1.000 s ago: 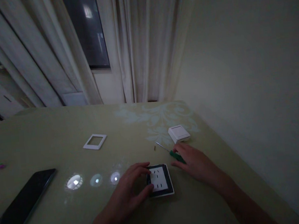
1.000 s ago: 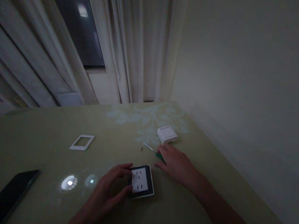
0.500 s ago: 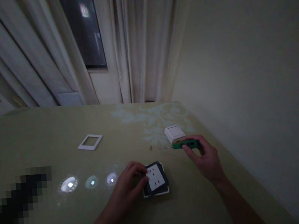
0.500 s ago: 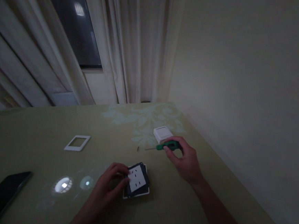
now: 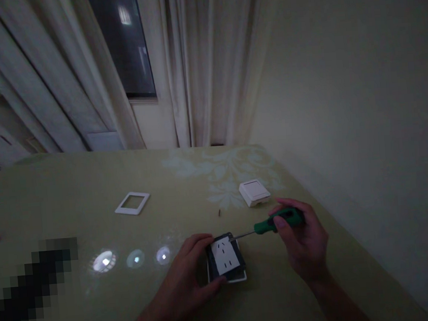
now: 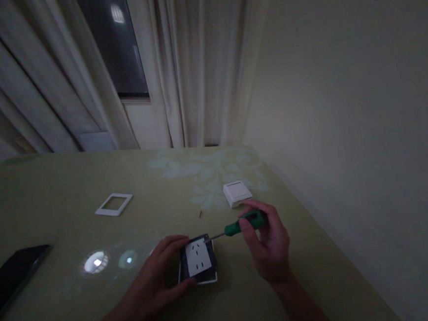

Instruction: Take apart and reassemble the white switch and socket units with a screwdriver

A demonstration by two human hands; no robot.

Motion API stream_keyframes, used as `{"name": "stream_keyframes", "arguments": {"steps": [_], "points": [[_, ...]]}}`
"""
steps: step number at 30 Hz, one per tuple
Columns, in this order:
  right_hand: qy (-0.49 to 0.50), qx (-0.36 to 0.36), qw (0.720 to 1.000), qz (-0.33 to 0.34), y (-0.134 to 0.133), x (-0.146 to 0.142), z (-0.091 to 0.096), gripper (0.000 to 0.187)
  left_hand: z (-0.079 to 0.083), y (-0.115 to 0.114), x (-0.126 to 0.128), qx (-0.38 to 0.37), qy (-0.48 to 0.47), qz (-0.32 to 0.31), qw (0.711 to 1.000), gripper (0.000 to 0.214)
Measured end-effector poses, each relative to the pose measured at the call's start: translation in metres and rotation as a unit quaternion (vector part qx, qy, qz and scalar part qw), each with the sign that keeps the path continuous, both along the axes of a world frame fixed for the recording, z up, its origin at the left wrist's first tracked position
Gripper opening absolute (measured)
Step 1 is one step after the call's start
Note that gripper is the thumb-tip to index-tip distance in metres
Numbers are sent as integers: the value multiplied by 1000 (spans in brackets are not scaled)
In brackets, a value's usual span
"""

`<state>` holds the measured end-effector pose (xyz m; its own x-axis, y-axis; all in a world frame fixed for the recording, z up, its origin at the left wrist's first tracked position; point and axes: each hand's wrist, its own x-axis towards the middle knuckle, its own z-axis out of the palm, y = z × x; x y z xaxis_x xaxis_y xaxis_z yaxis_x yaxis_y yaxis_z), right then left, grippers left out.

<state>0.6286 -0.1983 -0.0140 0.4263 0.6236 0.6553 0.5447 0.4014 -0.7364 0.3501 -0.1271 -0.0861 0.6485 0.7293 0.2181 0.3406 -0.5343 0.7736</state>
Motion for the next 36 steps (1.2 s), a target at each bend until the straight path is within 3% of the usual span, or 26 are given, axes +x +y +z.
{"name": "stream_keyframes", "arguments": {"steps": [6,19,26,30,36], "points": [[65,6,998,-18,4,1,-5,27,5,2,-2,54,26,-44,997,84],[124,1,991,-45,12,2,-11,29,8,6,-2,-102,-73,-31,992,67],[134,3,989,-57,14,1,-8,29,5,13,-5,-213,-123,3,969,59],[142,-2,988,-58,15,0,-7,30,7,16,1,-281,-186,15,942,49],[153,-8,986,-61,14,0,-8,29,10,20,7,-329,-258,116,901,41]]}}
